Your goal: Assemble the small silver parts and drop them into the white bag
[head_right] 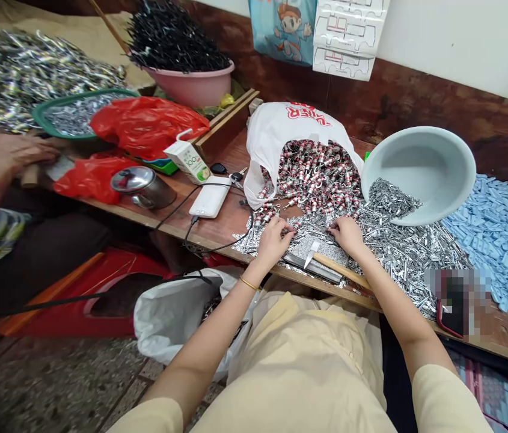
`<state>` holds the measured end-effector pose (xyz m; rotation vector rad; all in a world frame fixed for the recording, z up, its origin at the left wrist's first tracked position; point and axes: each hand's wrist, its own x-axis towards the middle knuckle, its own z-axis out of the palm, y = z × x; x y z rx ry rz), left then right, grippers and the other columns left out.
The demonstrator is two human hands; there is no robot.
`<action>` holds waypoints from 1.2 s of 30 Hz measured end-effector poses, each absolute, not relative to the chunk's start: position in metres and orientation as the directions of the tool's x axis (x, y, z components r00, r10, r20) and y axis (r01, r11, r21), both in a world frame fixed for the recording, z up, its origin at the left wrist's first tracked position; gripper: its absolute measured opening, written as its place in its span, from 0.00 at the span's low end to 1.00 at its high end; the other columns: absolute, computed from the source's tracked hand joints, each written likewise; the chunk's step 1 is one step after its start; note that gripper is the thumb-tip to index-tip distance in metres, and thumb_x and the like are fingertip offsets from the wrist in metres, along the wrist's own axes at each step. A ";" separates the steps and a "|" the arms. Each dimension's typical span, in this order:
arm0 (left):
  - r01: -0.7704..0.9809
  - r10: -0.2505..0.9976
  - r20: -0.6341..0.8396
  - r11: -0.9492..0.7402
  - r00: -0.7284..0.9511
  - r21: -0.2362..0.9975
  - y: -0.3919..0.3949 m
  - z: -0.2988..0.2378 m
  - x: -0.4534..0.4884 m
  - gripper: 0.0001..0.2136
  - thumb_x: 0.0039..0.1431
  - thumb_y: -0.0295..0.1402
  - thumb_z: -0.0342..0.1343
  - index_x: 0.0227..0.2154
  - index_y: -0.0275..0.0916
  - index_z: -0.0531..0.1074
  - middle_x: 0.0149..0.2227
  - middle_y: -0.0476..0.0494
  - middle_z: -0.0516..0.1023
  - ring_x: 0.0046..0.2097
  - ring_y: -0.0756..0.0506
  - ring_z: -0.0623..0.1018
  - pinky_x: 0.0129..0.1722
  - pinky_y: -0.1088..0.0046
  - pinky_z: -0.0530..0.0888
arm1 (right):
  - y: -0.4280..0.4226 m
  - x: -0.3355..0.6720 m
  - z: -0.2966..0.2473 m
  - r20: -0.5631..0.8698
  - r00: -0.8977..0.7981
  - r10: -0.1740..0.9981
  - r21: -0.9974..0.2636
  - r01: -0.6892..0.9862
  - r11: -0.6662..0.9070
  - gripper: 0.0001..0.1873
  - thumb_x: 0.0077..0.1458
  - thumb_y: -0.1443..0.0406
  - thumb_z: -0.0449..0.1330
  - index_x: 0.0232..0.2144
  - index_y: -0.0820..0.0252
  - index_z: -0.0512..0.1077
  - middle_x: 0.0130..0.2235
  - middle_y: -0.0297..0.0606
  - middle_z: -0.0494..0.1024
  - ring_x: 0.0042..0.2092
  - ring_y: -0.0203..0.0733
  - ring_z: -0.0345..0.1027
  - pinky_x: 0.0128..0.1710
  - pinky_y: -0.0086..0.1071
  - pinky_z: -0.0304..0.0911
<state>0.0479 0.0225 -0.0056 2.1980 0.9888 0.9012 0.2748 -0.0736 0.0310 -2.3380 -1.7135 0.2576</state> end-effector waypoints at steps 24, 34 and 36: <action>0.258 0.738 0.518 -0.652 0.432 0.713 0.014 0.011 0.033 0.09 0.65 0.38 0.56 0.33 0.42 0.77 0.36 0.41 0.79 0.44 0.41 0.77 0.50 0.60 0.71 | -0.088 0.233 0.066 0.261 0.245 0.934 -0.869 0.482 0.116 0.11 0.58 0.65 0.58 0.41 0.53 0.78 0.36 0.36 0.81 0.36 0.41 0.76 0.40 0.38 0.73; 0.191 0.674 0.544 -0.699 0.500 0.690 -0.001 0.019 0.024 0.13 0.67 0.42 0.53 0.33 0.41 0.77 0.36 0.40 0.80 0.42 0.42 0.78 0.48 0.59 0.74 | -0.074 0.207 0.065 0.308 0.153 0.939 -0.796 0.581 0.166 0.10 0.61 0.64 0.58 0.37 0.53 0.80 0.37 0.38 0.83 0.37 0.42 0.75 0.39 0.36 0.71; 0.178 0.683 0.534 -0.684 0.498 0.708 -0.004 0.020 0.023 0.13 0.67 0.42 0.54 0.33 0.41 0.77 0.36 0.40 0.81 0.43 0.42 0.78 0.48 0.59 0.74 | -0.075 0.206 0.062 0.301 0.146 0.942 -0.788 0.595 0.159 0.10 0.62 0.63 0.58 0.36 0.54 0.80 0.35 0.37 0.82 0.34 0.42 0.75 0.37 0.35 0.70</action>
